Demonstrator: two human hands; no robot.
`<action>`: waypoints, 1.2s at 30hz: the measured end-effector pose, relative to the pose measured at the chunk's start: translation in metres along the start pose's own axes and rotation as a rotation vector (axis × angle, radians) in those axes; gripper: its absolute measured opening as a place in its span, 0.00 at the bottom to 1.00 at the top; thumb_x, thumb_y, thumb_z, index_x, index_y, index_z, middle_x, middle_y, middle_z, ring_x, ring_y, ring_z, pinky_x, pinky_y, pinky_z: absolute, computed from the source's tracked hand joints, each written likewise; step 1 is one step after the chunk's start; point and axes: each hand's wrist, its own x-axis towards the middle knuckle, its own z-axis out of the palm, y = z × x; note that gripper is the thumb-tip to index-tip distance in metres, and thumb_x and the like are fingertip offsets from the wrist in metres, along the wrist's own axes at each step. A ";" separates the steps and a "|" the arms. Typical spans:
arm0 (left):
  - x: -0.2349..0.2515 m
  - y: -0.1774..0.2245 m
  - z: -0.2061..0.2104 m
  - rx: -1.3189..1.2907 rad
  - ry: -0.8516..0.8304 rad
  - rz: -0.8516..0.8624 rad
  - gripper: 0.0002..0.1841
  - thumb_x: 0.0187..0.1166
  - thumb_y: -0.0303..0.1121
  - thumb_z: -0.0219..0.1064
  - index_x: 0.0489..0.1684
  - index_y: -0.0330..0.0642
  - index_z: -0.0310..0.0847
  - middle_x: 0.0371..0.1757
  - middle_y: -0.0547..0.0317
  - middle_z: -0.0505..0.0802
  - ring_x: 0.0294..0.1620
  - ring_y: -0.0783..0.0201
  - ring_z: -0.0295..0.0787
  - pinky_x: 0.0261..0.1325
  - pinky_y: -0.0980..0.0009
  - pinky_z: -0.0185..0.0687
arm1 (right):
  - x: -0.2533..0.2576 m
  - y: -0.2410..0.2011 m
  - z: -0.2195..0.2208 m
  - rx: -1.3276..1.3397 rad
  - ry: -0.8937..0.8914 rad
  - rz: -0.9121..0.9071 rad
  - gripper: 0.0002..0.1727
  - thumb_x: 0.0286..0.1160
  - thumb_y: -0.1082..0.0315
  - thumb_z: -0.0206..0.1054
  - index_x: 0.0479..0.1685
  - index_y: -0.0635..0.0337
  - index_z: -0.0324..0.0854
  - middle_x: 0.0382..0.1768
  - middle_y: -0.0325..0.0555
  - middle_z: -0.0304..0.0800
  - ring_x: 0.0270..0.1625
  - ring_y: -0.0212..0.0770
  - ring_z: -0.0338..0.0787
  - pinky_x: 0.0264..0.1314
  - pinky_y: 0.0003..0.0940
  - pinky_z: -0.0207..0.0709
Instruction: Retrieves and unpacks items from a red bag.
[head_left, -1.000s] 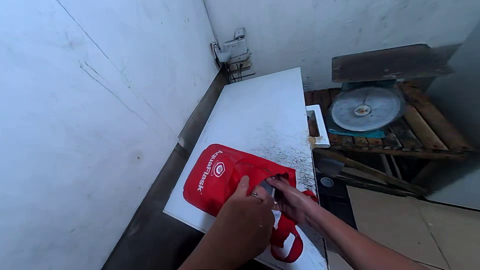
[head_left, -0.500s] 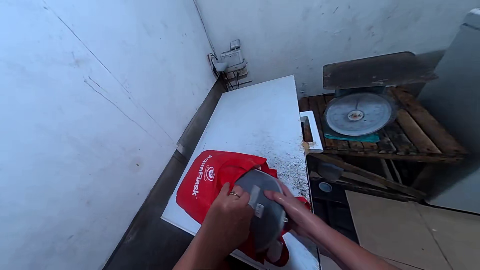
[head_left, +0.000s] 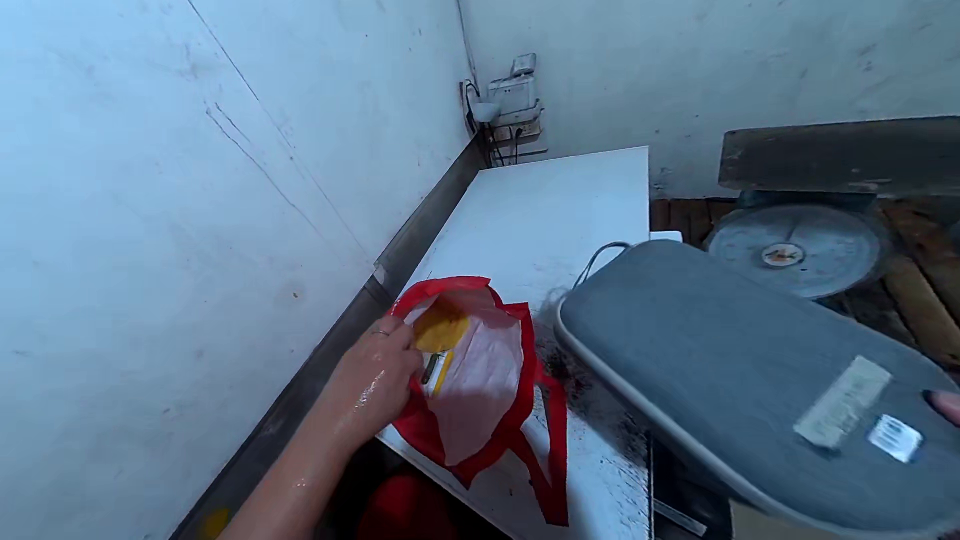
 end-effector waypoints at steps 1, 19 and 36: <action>-0.003 -0.004 -0.003 0.008 0.000 0.001 0.06 0.66 0.24 0.70 0.25 0.47 0.90 0.42 0.57 0.91 0.61 0.52 0.86 0.61 0.54 0.85 | 0.026 0.020 -0.022 -0.047 0.006 -0.035 0.14 0.90 0.65 0.35 0.53 0.47 0.67 0.34 0.20 0.89 0.38 0.13 0.90 0.38 0.13 0.86; -0.001 -0.035 -0.038 0.078 0.011 0.083 0.06 0.62 0.22 0.75 0.26 0.46 0.89 0.49 0.59 0.91 0.73 0.55 0.81 0.88 0.46 0.63 | 0.138 0.094 0.083 -0.641 -0.248 -0.476 0.20 0.82 0.63 0.60 0.71 0.54 0.78 0.64 0.46 0.86 0.64 0.44 0.86 0.65 0.46 0.82; -0.022 -0.043 -0.036 0.135 0.107 0.077 0.09 0.69 0.20 0.63 0.29 0.48 0.86 0.43 0.63 0.90 0.62 0.58 0.88 0.74 0.48 0.79 | 0.104 0.204 0.296 -1.034 -1.245 -0.095 0.24 0.91 0.65 0.49 0.69 0.80 0.76 0.65 0.78 0.81 0.68 0.64 0.85 0.70 0.56 0.76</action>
